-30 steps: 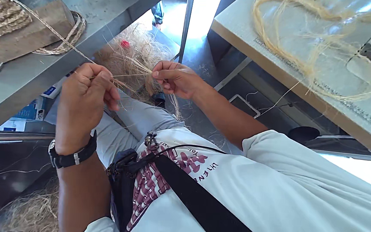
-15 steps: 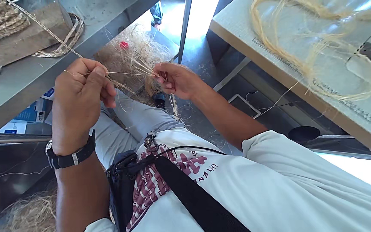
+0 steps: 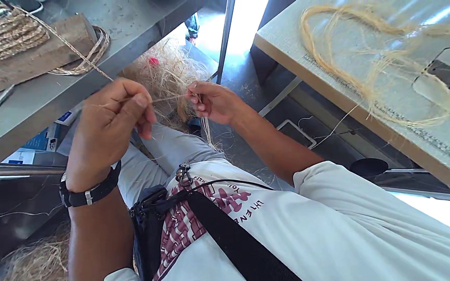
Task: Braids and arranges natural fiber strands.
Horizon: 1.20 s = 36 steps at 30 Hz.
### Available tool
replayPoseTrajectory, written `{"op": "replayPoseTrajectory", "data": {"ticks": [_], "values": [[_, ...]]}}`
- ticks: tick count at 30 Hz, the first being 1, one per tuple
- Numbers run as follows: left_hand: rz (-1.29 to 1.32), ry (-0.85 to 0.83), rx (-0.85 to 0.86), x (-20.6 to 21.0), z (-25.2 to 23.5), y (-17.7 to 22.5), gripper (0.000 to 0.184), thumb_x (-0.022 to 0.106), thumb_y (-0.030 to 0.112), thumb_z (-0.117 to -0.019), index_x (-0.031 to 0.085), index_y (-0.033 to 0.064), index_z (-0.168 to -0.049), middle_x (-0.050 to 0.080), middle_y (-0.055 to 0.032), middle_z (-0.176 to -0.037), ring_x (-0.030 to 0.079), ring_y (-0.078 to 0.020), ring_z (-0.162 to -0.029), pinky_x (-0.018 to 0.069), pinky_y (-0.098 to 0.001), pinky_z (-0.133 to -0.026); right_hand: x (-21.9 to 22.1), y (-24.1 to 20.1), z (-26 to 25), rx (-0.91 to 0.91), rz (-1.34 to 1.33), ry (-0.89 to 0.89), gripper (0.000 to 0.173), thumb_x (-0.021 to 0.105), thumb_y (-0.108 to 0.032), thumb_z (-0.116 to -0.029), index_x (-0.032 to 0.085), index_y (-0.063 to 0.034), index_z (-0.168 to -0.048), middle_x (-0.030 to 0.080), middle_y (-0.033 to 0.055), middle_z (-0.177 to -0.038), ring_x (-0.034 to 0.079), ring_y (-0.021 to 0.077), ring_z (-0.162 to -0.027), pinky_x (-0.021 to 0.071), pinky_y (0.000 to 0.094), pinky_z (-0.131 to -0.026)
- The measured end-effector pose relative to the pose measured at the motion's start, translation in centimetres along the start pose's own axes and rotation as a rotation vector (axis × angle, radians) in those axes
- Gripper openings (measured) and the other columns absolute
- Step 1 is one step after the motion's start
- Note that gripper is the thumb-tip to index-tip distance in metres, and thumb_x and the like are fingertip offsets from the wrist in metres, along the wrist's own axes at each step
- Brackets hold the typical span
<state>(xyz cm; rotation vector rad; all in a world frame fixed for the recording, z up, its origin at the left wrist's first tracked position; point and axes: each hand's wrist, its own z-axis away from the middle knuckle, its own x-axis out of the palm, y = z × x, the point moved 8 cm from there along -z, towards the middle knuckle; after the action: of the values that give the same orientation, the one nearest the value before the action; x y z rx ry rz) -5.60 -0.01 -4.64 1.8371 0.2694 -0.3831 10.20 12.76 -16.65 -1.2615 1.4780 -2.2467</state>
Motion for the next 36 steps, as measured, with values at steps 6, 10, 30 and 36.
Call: {"op": "replayPoseTrajectory", "data": {"ticks": [6,10,30,36], "values": [[-0.077,-0.273,0.067,2.2,-0.1,0.3,0.021,0.051,0.025,-0.1077,0.065,0.0102,-0.109,0.068,-0.0022,-0.088,0.066,-0.0138,-0.067,0.0591,-0.0261,-0.059,-0.7,-0.2,-0.1,0.007,-0.083,0.073,0.018,0.041,-0.021,-0.1098,0.056,-0.0132,-0.104,0.06,0.0007,-0.081,0.056,0.0093,-0.062,0.0496,0.0228,-0.055],[-0.044,-0.268,0.066,2.0,0.1,0.3,0.021,0.05,0.025,-0.1083,0.064,0.0107,-0.11,0.068,-0.0027,-0.09,0.067,-0.0142,-0.07,0.0597,-0.0262,-0.061,-1.0,-0.3,0.1,0.024,-0.084,0.162,0.014,0.045,-0.019,-0.1095,0.057,-0.0121,-0.106,0.062,0.0028,-0.082,0.064,0.0135,-0.068,0.057,0.0277,-0.059],[-0.03,0.22,-0.265,3.7,-0.1,-7.6,0.034,0.05,0.04,-0.1088,0.065,0.0105,-0.106,0.064,-0.0038,-0.075,0.059,-0.0142,-0.053,0.0542,-0.0293,-0.049,-0.9,-0.4,-0.1,-0.209,-0.124,0.412,0.013,0.054,-0.015,-0.1075,0.062,-0.0071,-0.101,0.054,0.0017,-0.074,0.058,0.0146,-0.059,0.0608,0.0354,-0.06],[0.34,0.856,-0.173,-5.4,2.6,-9.3,0.036,0.023,0.038,-0.114,0.046,0.02,-0.134,0.066,0.0036,-0.09,0.066,-0.0107,-0.066,0.0586,-0.0263,-0.062,-2.1,0.1,-0.3,-0.187,-0.181,0.468,0.011,0.054,-0.013,-0.1067,0.061,-0.0072,-0.1,0.054,0.002,-0.072,0.057,0.014,-0.055,0.0608,0.0353,-0.059]]}}
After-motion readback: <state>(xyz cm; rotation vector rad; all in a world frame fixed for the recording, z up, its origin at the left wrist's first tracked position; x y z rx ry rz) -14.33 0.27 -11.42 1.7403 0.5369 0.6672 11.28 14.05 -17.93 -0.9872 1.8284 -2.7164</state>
